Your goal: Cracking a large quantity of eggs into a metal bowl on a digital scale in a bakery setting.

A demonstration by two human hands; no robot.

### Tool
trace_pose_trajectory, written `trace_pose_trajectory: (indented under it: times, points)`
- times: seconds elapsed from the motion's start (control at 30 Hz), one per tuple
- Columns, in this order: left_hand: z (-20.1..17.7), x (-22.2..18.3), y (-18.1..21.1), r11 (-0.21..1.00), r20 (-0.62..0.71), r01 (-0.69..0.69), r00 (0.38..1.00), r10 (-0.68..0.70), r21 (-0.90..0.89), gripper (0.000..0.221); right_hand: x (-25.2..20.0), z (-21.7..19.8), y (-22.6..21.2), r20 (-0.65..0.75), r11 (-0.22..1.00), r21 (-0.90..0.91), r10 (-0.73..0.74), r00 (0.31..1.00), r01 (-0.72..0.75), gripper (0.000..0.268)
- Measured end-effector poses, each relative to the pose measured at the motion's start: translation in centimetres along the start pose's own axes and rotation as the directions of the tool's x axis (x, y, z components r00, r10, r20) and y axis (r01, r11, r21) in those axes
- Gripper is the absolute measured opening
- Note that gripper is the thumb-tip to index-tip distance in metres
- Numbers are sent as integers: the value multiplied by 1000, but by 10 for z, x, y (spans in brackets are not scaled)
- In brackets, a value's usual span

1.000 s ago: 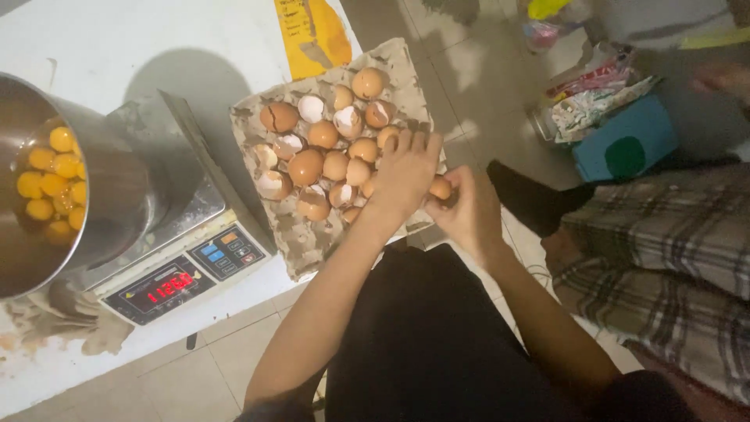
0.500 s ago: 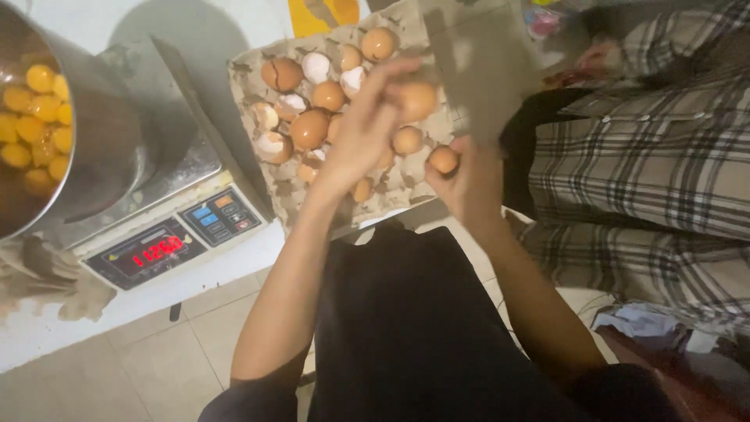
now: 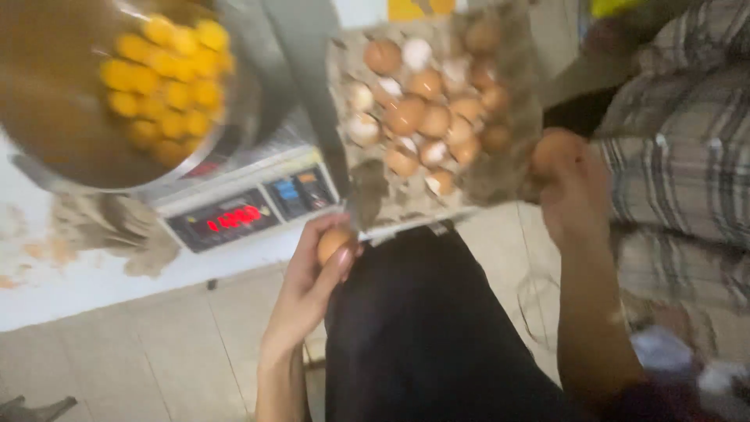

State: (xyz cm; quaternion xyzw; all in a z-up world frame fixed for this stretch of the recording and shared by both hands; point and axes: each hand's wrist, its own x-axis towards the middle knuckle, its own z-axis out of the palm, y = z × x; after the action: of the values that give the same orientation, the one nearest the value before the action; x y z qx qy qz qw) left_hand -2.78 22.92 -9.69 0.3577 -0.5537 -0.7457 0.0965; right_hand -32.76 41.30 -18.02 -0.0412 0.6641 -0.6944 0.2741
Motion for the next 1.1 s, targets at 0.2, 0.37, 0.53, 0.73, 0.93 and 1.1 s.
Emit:
trace_pose_trajectory:
  times: [0.2, 0.37, 0.53, 0.73, 0.93, 1.1]
  points:
    - [-86, -35, 73, 793, -281, -301, 820, 499, 529, 31, -51, 168, -103, 595, 805, -408, -123, 794, 430, 42]
    - [-149, -2, 107, 352, -137, -345, 516, 845, 870, 31, -28, 266, -111, 790, 433, -216, -449, 417, 875, 36]
    - [-190, 37, 89, 205, -48, -205, 587, 808, 957, 34, -14, 300, -97, 692, 67, -62, -716, 91, 996, 33]
    - [-195, 20, 113, 209, 19, -333, 569, 822, 920, 31, -11, 306, -93, 738, 17, -186, -657, 152, 982, 33]
    - [-205, 28, 118, 156, 116, -328, 675, 728, 932, 30, -19, 301, -101, 807, 144, -261, -510, 297, 955, 43]
    - [-211, 46, 105, 165, 116, -349, 657, 745, 923, 26, -47, 311, -131, 734, 319, -311, -518, 440, 895, 31]
